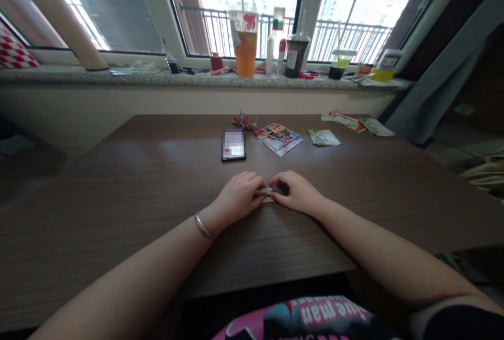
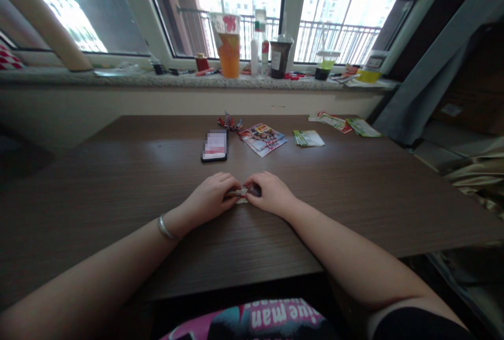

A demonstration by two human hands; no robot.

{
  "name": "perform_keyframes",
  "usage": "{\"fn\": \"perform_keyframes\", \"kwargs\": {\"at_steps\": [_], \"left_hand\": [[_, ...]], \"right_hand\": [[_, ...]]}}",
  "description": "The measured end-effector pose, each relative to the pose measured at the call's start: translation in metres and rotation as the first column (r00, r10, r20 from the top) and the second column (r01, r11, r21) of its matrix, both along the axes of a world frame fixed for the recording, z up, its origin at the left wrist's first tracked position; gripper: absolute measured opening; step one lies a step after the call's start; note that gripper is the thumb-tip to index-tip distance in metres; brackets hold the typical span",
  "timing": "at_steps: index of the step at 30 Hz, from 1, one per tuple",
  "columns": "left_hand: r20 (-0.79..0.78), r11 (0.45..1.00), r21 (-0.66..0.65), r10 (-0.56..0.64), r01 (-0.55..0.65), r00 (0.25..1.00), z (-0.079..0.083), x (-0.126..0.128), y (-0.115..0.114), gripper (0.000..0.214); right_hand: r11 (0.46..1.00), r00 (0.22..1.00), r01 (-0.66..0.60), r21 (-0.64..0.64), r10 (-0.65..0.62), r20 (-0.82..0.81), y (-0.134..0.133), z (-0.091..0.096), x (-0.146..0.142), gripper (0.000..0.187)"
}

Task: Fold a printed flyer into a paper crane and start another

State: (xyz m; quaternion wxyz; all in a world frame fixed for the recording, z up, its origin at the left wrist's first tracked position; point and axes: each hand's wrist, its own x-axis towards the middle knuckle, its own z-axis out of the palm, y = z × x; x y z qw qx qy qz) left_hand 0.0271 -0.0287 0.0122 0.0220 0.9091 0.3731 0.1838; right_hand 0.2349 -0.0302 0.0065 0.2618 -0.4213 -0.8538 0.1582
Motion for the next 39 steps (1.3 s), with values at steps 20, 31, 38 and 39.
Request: {"fn": "perform_keyframes", "kwargs": {"at_steps": [20, 31, 38, 39], "left_hand": [[0.017, 0.997, -0.038, -0.060, 0.060, 0.998, 0.0005, -0.0028, 0.0018, 0.011], [-0.105, 0.999, 0.010, -0.041, 0.042, 0.994, 0.0035, 0.0026, -0.0042, 0.009], [-0.126, 0.998, 0.030, -0.043, 0.047, 0.991, 0.0030, 0.0028, -0.0036, 0.010], [-0.128, 0.998, 0.035, -0.044, 0.049, 0.991, 0.0023, 0.0028, -0.0032, 0.011]], "right_hand": [[0.995, 0.991, -0.030, 0.095, 0.017, 0.134, -0.0031, 0.0000, -0.0003, 0.007], [0.988, 0.983, -0.062, 0.139, 0.036, 0.182, -0.0061, 0.0029, -0.0018, 0.010], [0.988, 0.981, -0.060, 0.140, 0.032, 0.190, -0.0057, 0.0029, -0.0022, 0.012], [0.989, 0.980, -0.060, 0.138, 0.032, 0.196, -0.0055, 0.0033, -0.0026, 0.013]]}}
